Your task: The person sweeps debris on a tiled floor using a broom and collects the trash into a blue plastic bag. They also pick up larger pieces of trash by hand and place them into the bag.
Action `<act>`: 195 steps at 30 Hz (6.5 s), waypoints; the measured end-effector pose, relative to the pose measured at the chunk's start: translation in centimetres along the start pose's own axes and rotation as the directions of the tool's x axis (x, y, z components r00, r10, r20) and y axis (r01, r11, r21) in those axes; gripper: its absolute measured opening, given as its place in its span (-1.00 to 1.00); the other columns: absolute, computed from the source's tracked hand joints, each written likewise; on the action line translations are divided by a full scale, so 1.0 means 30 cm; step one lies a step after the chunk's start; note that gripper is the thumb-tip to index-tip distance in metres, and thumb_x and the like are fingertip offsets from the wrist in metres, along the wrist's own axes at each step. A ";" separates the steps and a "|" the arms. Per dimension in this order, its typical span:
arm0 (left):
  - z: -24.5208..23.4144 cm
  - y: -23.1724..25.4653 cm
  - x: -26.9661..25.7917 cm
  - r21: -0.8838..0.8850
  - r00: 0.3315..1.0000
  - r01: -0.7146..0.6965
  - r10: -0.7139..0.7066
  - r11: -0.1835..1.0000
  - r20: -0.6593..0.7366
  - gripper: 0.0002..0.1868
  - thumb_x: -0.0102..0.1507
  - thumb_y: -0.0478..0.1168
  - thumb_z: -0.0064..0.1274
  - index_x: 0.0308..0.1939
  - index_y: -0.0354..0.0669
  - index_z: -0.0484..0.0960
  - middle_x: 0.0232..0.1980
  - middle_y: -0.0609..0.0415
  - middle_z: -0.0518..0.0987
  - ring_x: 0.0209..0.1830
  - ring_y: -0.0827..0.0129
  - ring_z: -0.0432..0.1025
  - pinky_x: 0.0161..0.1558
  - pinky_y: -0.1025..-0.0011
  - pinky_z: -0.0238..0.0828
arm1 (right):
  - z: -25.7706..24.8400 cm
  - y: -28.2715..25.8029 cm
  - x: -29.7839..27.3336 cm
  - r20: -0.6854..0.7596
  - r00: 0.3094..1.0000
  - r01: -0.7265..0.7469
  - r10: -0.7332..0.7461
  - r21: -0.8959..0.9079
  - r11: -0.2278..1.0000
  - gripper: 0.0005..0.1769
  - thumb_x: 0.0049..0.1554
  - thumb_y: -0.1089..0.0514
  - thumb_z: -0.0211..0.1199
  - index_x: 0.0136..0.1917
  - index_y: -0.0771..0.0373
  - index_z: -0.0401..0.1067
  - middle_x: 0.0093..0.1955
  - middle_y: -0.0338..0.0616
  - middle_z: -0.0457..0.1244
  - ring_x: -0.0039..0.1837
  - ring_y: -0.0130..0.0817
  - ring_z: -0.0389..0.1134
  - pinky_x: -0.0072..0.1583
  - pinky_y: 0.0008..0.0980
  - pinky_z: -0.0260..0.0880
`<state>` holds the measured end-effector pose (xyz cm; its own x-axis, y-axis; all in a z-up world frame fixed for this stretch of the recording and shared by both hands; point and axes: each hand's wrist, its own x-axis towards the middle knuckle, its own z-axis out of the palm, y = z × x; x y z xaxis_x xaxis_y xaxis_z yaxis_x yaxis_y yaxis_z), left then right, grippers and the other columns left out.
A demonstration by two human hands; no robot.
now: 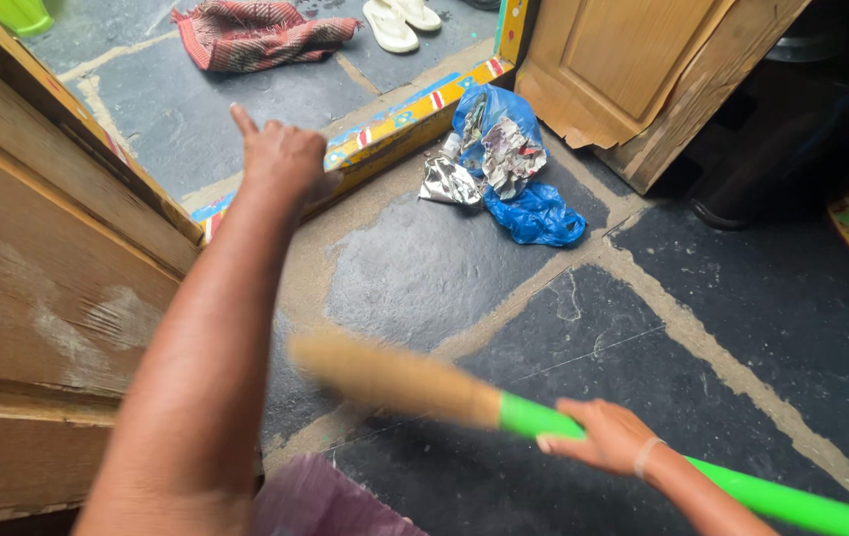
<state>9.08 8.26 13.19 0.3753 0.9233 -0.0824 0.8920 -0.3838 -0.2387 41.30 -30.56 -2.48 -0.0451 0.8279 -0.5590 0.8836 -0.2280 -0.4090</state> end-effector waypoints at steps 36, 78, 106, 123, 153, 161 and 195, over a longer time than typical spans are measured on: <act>0.292 0.751 0.246 -0.283 0.948 -0.319 0.309 0.905 -0.080 -0.79 0.27 -0.14 0.03 -0.14 0.10 0.78 -0.02 0.07 0.69 0.21 0.09 0.46 0.51 -0.38 -0.42 | -0.390 -0.273 0.119 0.208 0.967 0.021 0.145 -0.635 0.772 -0.41 0.13 -0.52 0.11 0.11 -0.07 0.25 -0.13 -0.29 0.26 -0.05 -0.26 0.45 -0.07 -0.20 0.52; 0.535 -0.158 0.109 -0.164 0.975 0.204 -0.184 0.965 0.126 -0.59 0.22 0.16 0.13 0.01 0.04 0.69 0.11 0.02 0.64 0.30 0.04 0.38 0.42 -0.52 -0.53 | -0.491 -0.240 0.366 -0.103 0.978 -0.204 0.179 -0.351 0.914 -0.35 0.04 -0.52 0.07 0.11 -0.02 0.44 -0.18 -0.03 0.46 -0.04 -0.01 0.53 0.04 -0.03 0.49; 0.459 -0.090 0.063 -0.079 0.932 0.183 -0.147 0.980 0.332 -0.47 0.24 0.25 0.12 0.17 0.12 0.64 0.26 0.05 0.56 0.42 0.06 0.27 0.43 -0.49 -0.55 | -0.377 0.279 0.323 0.412 0.904 0.342 -0.118 -0.526 0.779 -0.18 0.04 -0.65 0.19 0.15 0.06 0.38 -0.16 -0.07 0.39 -0.02 -0.06 0.46 0.04 -0.08 0.46; 0.459 -0.152 -0.023 -0.029 0.854 0.240 -0.196 0.970 0.482 -0.39 0.27 0.28 0.07 0.35 0.28 0.53 0.37 0.10 0.52 0.48 0.09 0.25 0.46 -0.49 -0.60 | -0.458 0.374 0.437 0.214 0.977 0.119 0.017 -0.607 0.786 -0.08 -0.03 -0.73 0.02 0.22 -0.01 0.41 -0.17 -0.06 0.42 -0.02 -0.04 0.49 0.08 -0.06 0.50; 0.394 -0.173 -0.014 -0.113 0.885 0.223 -0.152 0.968 0.441 -0.40 0.29 0.32 0.02 0.35 0.28 0.54 0.36 0.13 0.54 0.47 0.12 0.31 0.44 -0.54 -0.56 | -0.596 0.084 0.522 -0.217 0.938 -0.324 0.269 -0.278 0.904 -0.21 0.08 -0.59 -0.02 0.33 -0.12 0.46 -0.06 0.03 0.47 0.02 0.00 0.54 0.08 -0.01 0.52; 0.484 -0.217 -0.007 -0.071 0.835 0.259 -0.186 0.963 0.518 -0.40 0.28 0.28 0.06 0.36 0.29 0.52 0.37 0.13 0.53 0.48 0.11 0.27 0.45 -0.50 -0.59 | -0.397 -0.337 0.455 0.042 0.992 0.123 -0.116 -0.353 0.928 -0.29 0.07 -0.52 0.12 0.17 0.06 0.45 -0.05 0.00 0.41 0.06 0.02 0.46 0.11 0.00 0.43; 0.596 -0.251 0.090 -0.127 0.935 0.273 -0.233 0.953 0.267 -0.51 0.27 0.19 0.04 0.13 0.02 0.64 0.23 0.00 0.57 0.39 0.00 0.30 0.39 -0.53 -0.66 | -0.173 -0.704 0.742 0.039 0.974 0.221 -0.225 -0.418 0.881 -0.48 0.11 -0.17 0.29 0.14 0.23 0.32 -0.09 0.04 0.40 0.02 0.07 0.46 0.06 -0.01 0.45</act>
<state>-1.13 13.92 -2.52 0.0762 0.9570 -0.2799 0.9851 -0.1156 -0.1270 24.06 -4.65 -2.54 -0.2612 0.8372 -0.4806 0.9635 0.1960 -0.1822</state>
